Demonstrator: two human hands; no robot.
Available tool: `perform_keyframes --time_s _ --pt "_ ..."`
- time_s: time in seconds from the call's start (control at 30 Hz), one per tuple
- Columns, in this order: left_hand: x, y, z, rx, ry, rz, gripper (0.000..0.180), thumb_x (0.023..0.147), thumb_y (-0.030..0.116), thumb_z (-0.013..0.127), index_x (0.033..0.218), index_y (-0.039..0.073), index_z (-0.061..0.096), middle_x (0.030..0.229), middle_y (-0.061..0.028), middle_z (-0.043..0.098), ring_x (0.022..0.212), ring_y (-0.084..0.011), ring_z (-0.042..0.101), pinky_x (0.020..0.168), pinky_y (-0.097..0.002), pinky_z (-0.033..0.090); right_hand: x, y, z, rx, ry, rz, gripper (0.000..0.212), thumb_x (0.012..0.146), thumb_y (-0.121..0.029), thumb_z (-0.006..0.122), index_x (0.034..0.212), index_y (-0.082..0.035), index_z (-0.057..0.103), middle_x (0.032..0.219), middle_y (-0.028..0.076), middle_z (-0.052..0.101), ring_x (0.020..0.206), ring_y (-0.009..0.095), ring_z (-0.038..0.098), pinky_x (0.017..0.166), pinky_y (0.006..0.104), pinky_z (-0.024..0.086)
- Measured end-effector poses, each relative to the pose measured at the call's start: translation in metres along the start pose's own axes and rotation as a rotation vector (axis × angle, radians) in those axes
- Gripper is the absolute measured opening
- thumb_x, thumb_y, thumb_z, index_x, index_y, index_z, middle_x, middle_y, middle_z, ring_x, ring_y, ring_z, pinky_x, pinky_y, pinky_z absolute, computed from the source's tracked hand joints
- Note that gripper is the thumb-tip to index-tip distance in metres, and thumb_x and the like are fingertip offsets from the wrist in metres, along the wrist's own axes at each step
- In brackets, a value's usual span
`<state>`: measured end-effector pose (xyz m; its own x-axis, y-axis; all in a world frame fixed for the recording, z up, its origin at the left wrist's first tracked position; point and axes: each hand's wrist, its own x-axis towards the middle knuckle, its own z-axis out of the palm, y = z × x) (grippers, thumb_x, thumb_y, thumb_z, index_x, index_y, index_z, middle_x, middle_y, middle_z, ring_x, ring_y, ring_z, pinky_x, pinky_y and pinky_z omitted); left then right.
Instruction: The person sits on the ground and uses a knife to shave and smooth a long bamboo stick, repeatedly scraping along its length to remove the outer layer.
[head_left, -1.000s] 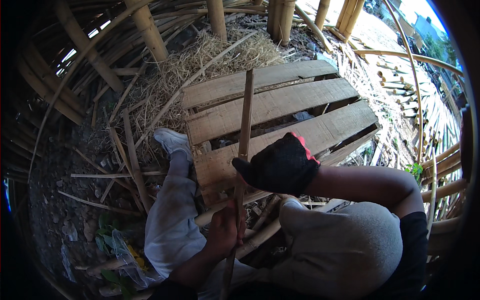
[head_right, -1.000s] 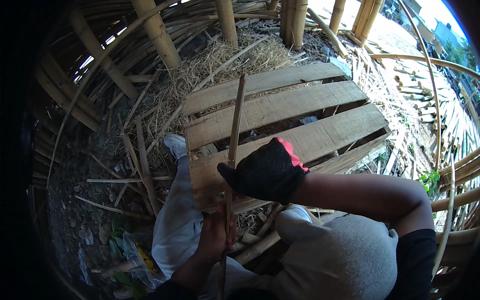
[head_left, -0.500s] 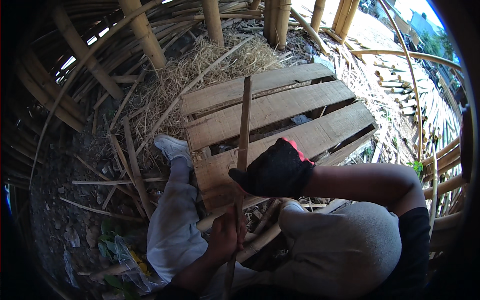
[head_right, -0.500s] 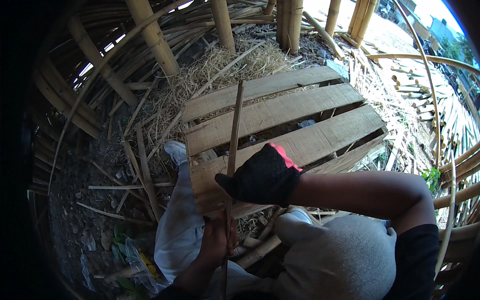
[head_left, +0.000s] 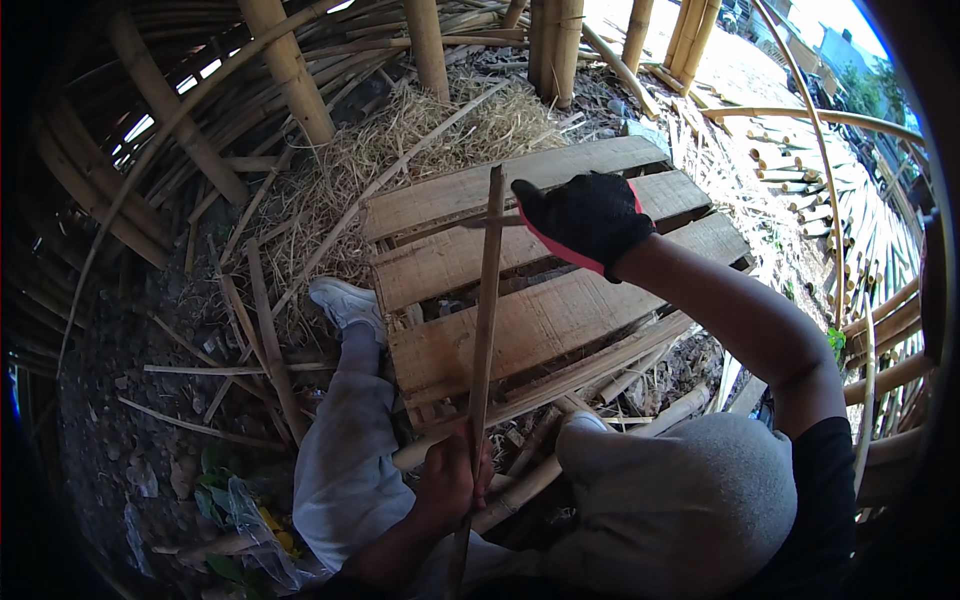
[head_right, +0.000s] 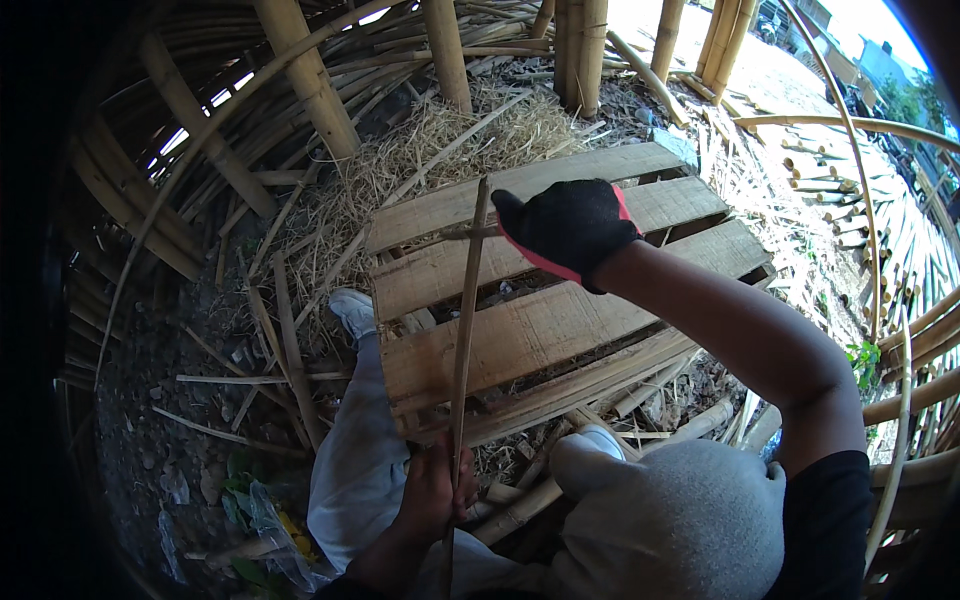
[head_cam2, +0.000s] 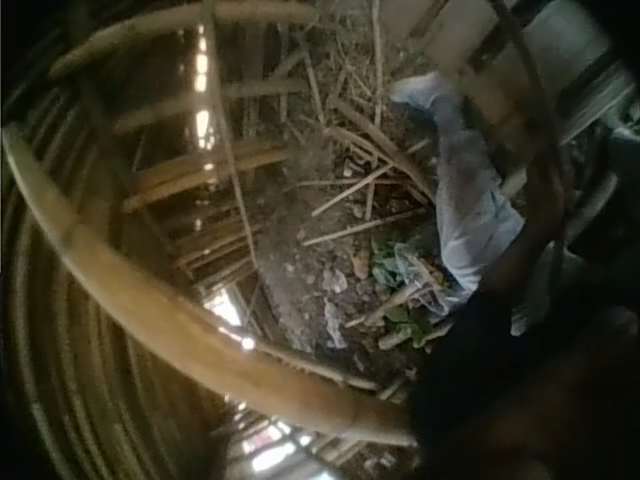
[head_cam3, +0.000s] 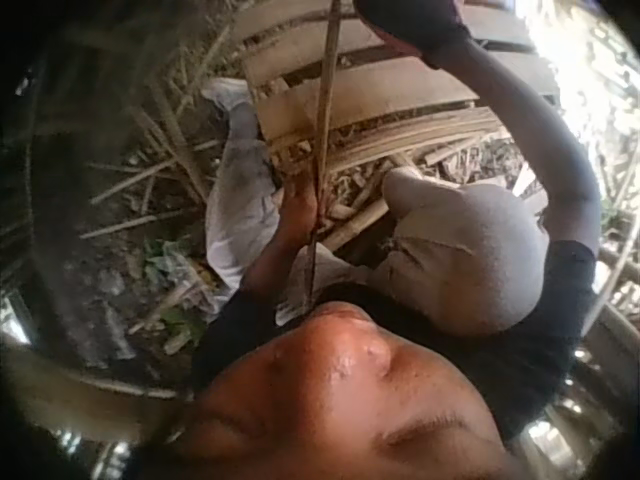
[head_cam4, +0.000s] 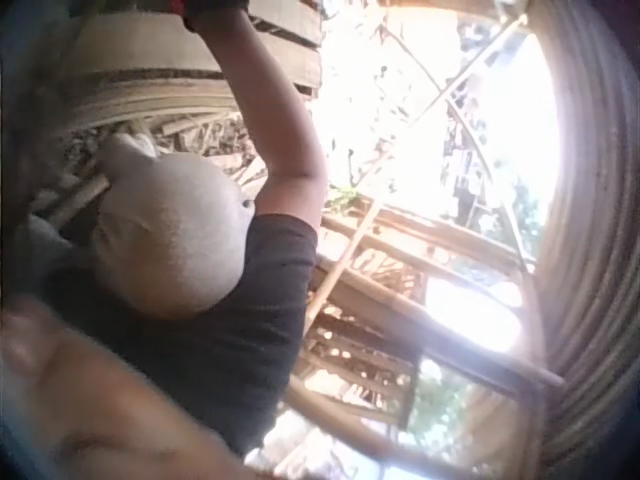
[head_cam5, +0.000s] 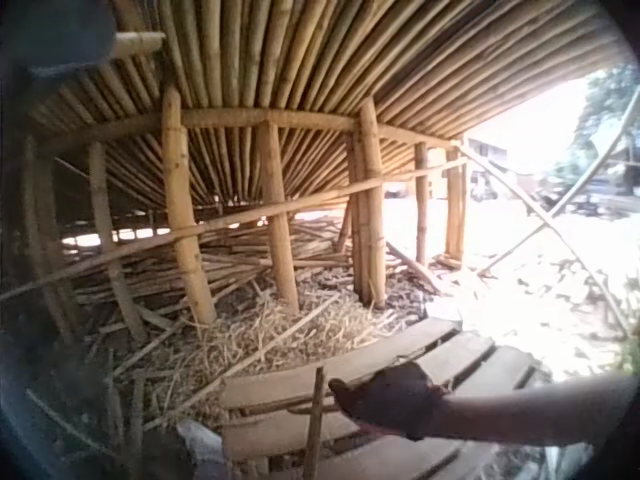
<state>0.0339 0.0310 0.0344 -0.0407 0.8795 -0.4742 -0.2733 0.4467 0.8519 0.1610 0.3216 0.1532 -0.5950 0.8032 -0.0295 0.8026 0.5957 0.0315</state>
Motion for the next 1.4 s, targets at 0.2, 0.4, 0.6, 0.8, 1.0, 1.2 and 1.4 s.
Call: perform_keyframes --time_s 0.2,0.4,0.6,0.8,1.0,1.2,1.4 --pt "-0.004 0.005 0.003 0.022 0.03 -0.058 0.057 0.107 0.055 0.025 0.089 0.008 0.05 0.055 0.0008 0.044 0.044 -0.0073 0.042 0.042 -0.0247 0.039 -0.011 -0.019 0.011 0.002 -0.001 -0.225 0.053 0.103 -0.052 0.039 0.1 -0.015 0.076 0.066 0.013 0.067 0.059 0.034 0.067 0.057 0.0472 0.054" --pt "0.004 0.008 0.008 0.068 0.015 -0.037 0.056 0.108 0.054 0.025 0.089 0.007 0.051 0.056 0.0005 0.045 0.045 -0.0075 0.042 0.043 -0.0248 0.04 -0.064 -0.037 0.027 0.042 0.272 -0.311 0.053 0.103 -0.05 0.039 0.077 -0.018 0.073 0.058 0.013 0.064 0.055 0.035 0.066 0.057 0.0476 0.054" --pt "-0.006 0.008 0.007 0.042 0.064 -0.055 0.055 0.108 0.052 0.026 0.089 0.007 0.051 0.058 -0.0002 0.047 0.047 -0.0083 0.044 0.045 -0.0249 0.042 -0.004 0.008 0.019 -0.033 0.055 -0.153 0.049 0.105 -0.049 0.037 0.087 -0.022 0.074 0.06 0.009 0.067 0.055 0.032 0.067 0.057 0.0453 0.055" --pt "-0.008 0.005 0.006 0.06 0.066 -0.046 0.055 0.108 0.053 0.027 0.089 0.008 0.051 0.057 -0.0002 0.047 0.046 -0.0087 0.045 0.045 -0.025 0.042 -0.042 -0.028 0.017 -0.041 0.011 -0.342 0.043 0.101 -0.052 0.047 0.1 -0.02 0.075 0.071 0.01 0.071 0.064 0.033 0.069 0.062 0.0462 0.056" --pt "-0.003 0.012 0.007 0.059 0.07 -0.037 0.055 0.108 0.054 0.027 0.089 0.008 0.051 0.056 0.0004 0.045 0.046 -0.0085 0.044 0.045 -0.0252 0.041 -0.04 -0.039 0.011 0.015 -0.012 -0.264 0.067 0.102 -0.054 0.035 0.069 -0.012 0.074 0.067 0.011 0.069 0.07 0.034 0.07 0.07 0.0443 0.056" --pt "0.001 0.011 0.006 0.035 0.038 -0.026 0.057 0.107 0.055 0.026 0.089 0.007 0.051 0.056 0.0004 0.045 0.045 -0.0081 0.043 0.044 -0.0246 0.04 0.016 0.016 0.007 -0.045 0.137 -0.147 0.04 0.103 -0.044 0.043 0.088 -0.022 0.074 0.053 0.005 0.062 0.052 0.028 0.065 0.05 0.0406 0.053" --pt "-0.005 0.01 0.008 0.061 0.049 -0.031 0.056 0.108 0.053 0.025 0.088 0.007 0.051 0.054 0.0004 0.044 0.045 -0.0075 0.042 0.043 -0.0238 0.04 -0.008 0.001 0.018 -0.138 0.217 -0.242 0.048 0.103 -0.048 0.041 0.082 -0.021 0.075 0.059 0.009 0.065 0.051 0.028 0.065 0.051 0.0402 0.052"
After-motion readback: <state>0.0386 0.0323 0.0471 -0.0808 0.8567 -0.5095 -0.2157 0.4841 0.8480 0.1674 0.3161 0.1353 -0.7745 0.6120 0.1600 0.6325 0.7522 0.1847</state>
